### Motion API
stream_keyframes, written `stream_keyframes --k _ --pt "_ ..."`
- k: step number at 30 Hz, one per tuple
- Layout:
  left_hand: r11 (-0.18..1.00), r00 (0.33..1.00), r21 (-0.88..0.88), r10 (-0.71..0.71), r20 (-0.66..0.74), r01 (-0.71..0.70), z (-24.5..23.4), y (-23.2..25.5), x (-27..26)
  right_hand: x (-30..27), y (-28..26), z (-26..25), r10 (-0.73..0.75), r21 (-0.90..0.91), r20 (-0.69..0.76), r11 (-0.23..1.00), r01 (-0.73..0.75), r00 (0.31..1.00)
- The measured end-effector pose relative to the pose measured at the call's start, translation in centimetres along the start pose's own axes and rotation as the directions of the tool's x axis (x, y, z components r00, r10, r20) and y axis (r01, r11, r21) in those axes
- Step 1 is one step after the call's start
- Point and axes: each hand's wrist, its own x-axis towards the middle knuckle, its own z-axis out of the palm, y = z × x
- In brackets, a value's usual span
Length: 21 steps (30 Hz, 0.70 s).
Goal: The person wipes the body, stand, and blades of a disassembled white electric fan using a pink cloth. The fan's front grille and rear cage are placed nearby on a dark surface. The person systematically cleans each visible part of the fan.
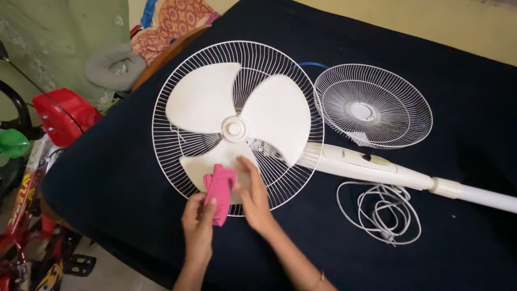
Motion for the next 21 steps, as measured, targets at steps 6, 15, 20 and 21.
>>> stream_keyframes --k 6,15,20,21 --pt "0.969 0.985 -0.211 -0.097 0.14 0.126 2.8 -1.5 0.1 -2.2 -2.2 0.0 0.303 0.593 0.17 0.728 -0.343 0.938" --pt "0.906 0.959 -0.337 -0.194 0.205 0.256 4.0 -0.9 2.2 -1.5 -0.2 0.5 0.402 0.638 0.156 0.656 -0.402 0.902" --pt "0.994 0.994 0.108 -0.039 0.106 0.027 4.4 0.5 2.5 -0.8 0.5 -0.3 0.396 0.768 0.143 0.534 -0.353 0.907" --pt "0.966 0.99 0.238 0.079 0.114 -0.105 4.5 1.1 2.4 -0.6 0.4 -0.6 0.384 0.744 0.083 0.59 -0.313 0.92"
